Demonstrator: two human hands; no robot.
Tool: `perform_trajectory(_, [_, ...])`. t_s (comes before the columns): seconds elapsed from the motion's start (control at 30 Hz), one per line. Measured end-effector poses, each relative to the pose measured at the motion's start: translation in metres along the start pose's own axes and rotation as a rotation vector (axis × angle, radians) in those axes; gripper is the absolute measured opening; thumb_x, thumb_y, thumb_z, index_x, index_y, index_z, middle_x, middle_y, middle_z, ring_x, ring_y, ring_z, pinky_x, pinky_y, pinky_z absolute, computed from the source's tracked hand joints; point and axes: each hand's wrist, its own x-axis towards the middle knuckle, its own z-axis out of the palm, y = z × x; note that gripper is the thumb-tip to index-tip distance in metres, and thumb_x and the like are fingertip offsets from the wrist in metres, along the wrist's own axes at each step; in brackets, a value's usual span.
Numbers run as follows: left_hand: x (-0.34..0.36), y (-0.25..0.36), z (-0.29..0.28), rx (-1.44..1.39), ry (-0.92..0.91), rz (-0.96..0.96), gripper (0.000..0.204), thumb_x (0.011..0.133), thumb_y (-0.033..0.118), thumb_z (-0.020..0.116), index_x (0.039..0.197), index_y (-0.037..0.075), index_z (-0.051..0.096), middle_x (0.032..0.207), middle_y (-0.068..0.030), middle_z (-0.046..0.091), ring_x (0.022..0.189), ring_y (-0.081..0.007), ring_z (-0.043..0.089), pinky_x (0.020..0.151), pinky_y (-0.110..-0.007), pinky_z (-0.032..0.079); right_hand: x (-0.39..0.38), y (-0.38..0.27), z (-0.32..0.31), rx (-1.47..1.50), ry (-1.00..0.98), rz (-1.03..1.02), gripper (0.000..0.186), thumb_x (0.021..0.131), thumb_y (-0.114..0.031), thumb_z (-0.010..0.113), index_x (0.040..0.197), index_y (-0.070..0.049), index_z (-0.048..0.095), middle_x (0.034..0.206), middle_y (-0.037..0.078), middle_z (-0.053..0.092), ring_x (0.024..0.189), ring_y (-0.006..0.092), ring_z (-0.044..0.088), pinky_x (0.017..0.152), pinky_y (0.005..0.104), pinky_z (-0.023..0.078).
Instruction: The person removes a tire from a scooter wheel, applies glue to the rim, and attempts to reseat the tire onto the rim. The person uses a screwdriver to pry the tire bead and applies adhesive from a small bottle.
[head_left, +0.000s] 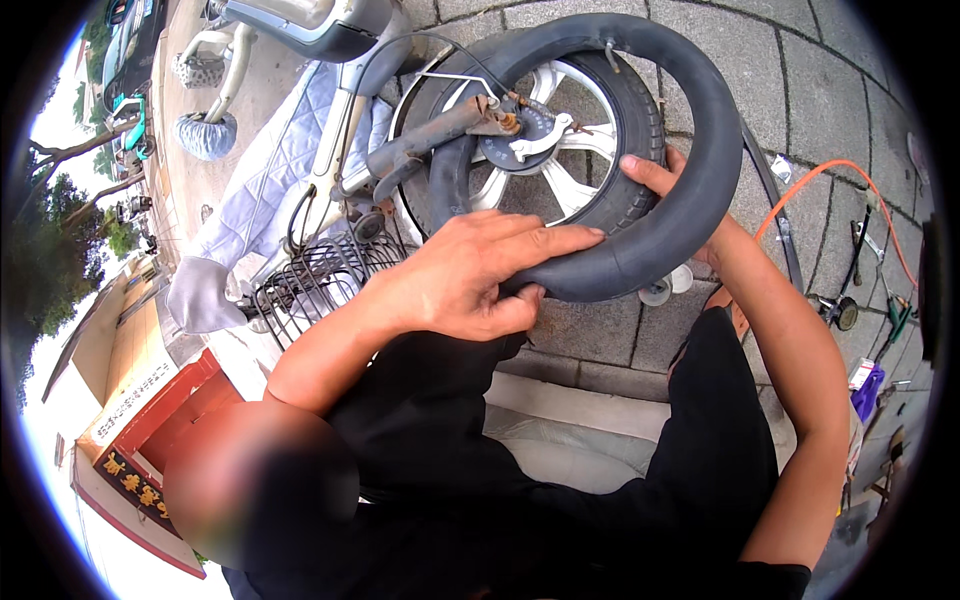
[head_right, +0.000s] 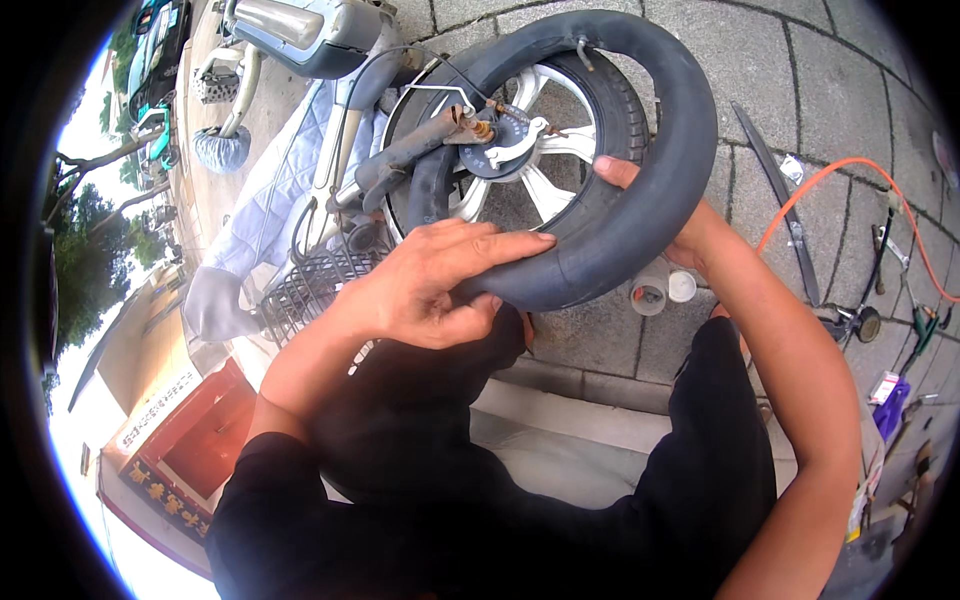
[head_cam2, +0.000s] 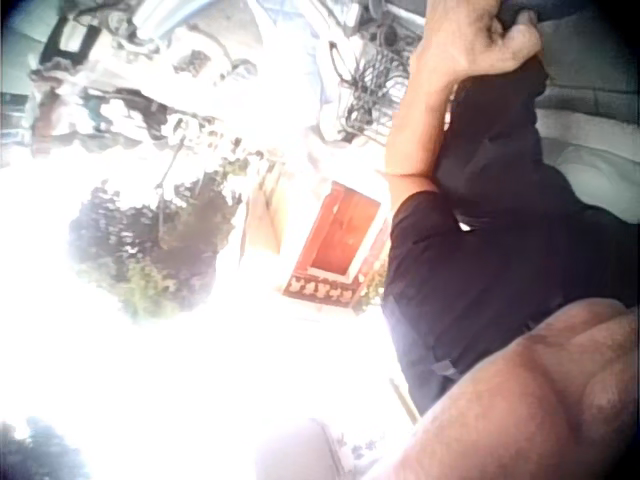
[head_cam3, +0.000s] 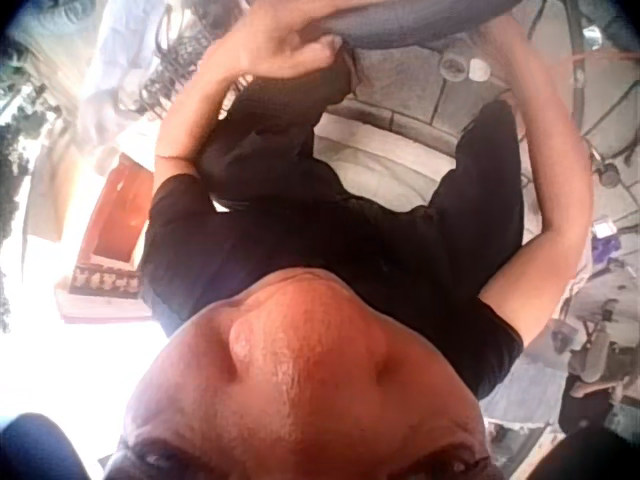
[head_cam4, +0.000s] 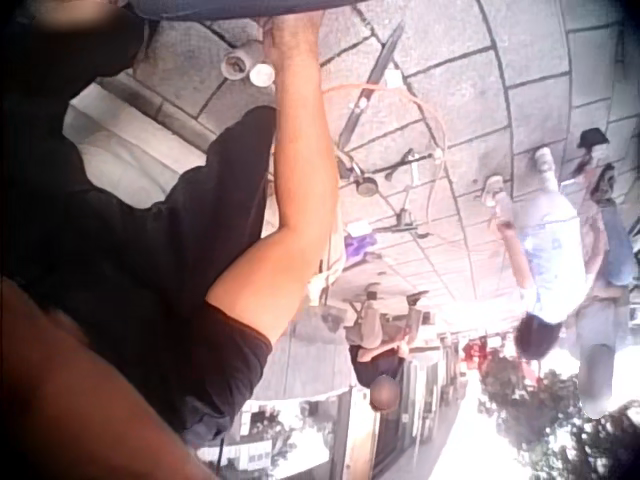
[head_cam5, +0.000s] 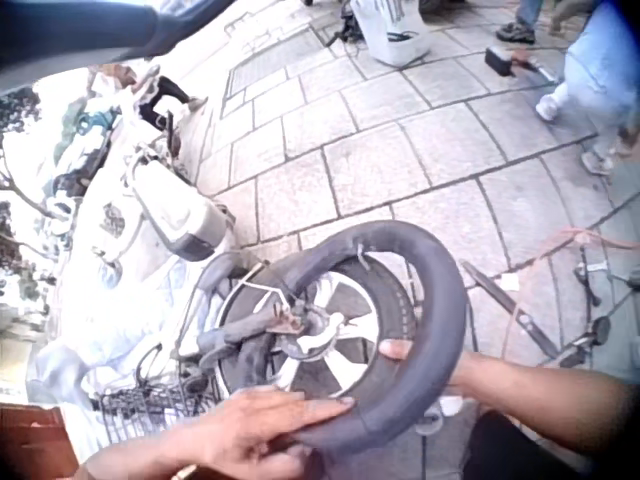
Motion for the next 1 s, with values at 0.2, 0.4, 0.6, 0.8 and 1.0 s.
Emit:
perform_trajectory(0.2, [-0.026, -0.014, -0.018, -0.352, 0.578, -0.026, 0.066, 0.081, 0.006, 0.058, 0.145, -0.010, 0.057, 0.125, -0.0179, 0.073, 0.108, -0.0243, 0.072, 0.102, -0.034, 0.053, 0.007, 0.001, 0.007, -0.061, 0.084, -0.001, 0.068, 0.095, -0.034, 0.076, 0.143, 0.004, 0.046, 0.125, 0.016, 0.067, 0.110, 0.0223, 0.072, 0.094, 0.0425, 0.061])
perform_trajectory(0.4, [-0.051, -0.035, -0.051, -0.797, 0.733, 0.123, 0.043, 0.087, 0.029, 0.063, 0.116, -0.001, 0.056, 0.095, -0.0157, 0.061, 0.075, -0.0239, 0.057, 0.073, -0.040, 0.044, 0.056, -0.013, -0.016, -0.227, 0.185, -0.167, 0.105, 0.093, -0.045, 0.079, 0.162, 0.013, 0.025, 0.144, 0.030, 0.056, 0.124, 0.0329, 0.067, 0.100, 0.0464, 0.059])
perform_trajectory(0.6, [-0.059, -0.038, -0.049, -0.706, 0.687, 0.145, 0.046, 0.086, 0.026, 0.067, 0.119, -0.005, 0.060, 0.092, -0.0199, 0.068, 0.073, -0.0240, 0.065, 0.073, -0.038, 0.051, -0.002, -0.011, -0.005, -0.227, 0.120, -0.068, 0.117, 0.093, -0.051, 0.081, 0.165, 0.012, 0.013, 0.147, 0.033, 0.054, 0.125, 0.0374, 0.067, 0.095, 0.0537, 0.061])
perform_trajectory(0.8, [-0.054, -0.014, -0.029, -0.576, 0.603, -0.034, 0.073, 0.083, 0.019, 0.071, 0.148, -0.011, 0.055, 0.130, -0.0143, 0.071, 0.119, -0.0215, 0.067, 0.106, -0.033, 0.050, 0.002, 0.000, 0.005, -0.221, 0.163, -0.106, 0.085, 0.097, -0.034, 0.076, 0.160, 0.005, 0.035, 0.127, 0.017, 0.071, 0.105, 0.0232, 0.073, 0.081, 0.0378, 0.061])
perform_trajectory(1.0, [-0.002, 0.014, 0.013, -0.326, 0.044, 0.102, 0.070, 0.087, 0.021, 0.071, 0.150, -0.006, 0.056, 0.105, -0.0146, 0.070, 0.084, -0.0288, 0.072, 0.084, -0.042, 0.057, 0.043, -0.022, -0.015, -0.317, 0.191, -0.336, 0.052, 0.101, -0.034, 0.075, 0.139, -0.002, 0.061, 0.108, 0.005, 0.071, 0.096, 0.0165, 0.068, 0.083, 0.0339, 0.056])
